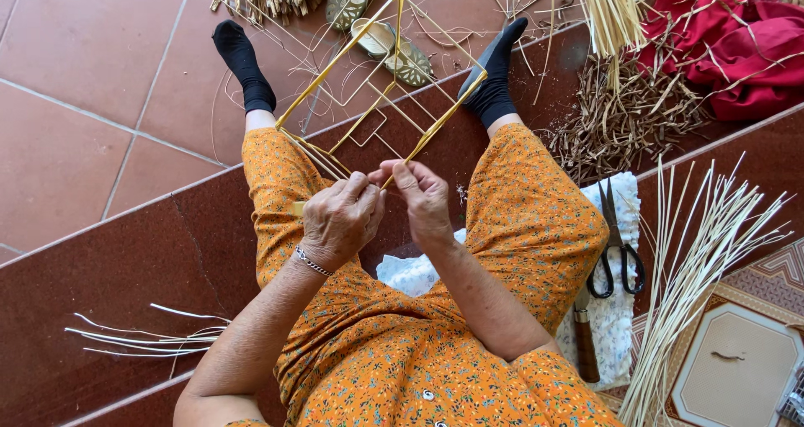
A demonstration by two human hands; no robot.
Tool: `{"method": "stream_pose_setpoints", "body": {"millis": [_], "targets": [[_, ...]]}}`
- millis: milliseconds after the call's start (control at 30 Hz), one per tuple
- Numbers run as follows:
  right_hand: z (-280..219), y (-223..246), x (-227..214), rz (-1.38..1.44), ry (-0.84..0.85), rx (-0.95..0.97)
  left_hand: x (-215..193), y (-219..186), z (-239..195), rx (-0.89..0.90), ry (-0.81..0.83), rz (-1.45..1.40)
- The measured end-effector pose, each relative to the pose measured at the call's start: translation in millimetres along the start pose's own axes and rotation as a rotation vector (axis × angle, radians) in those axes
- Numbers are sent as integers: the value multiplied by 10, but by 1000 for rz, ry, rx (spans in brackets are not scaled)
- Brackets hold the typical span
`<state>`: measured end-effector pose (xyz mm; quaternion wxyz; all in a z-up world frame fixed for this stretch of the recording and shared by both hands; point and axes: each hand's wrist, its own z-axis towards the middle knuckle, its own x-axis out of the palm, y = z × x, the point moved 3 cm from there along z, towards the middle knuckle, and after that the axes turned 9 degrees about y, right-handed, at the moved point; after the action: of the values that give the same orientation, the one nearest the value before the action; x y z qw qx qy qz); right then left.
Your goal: The person sits on a tiled floor and weaves thin bamboo strips into a rectangular basket frame. They bend and interlace the strips by hand, occasionally using scissors to trim excess material. The basket gradually takes shape as more strips are added.
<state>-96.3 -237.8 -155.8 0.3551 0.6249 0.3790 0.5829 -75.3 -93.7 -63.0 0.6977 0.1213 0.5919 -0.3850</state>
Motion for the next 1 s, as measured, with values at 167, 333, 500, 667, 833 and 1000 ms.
{"method": "stream_pose_setpoints", "body": {"millis": [167, 333, 500, 667, 833, 1000], "targets": [[-136, -99, 132, 54, -3, 79, 0, 6, -54, -5, -8, 7], [43, 132, 17, -87, 0, 50, 56, 9, -44, 22, -11, 6], [352, 298, -235, -64, -121, 62, 49, 14, -75, 19, -17, -40], [414, 296, -267, 31, -122, -10, 17, 28, -107, -11, -26, -104], [175, 260, -67, -117, -6, -19, -17, 39, -139, -46, -55, -210], [-57, 63, 120, -2, 35, 106, -65, 49, -141, -87, -60, -293]]}}
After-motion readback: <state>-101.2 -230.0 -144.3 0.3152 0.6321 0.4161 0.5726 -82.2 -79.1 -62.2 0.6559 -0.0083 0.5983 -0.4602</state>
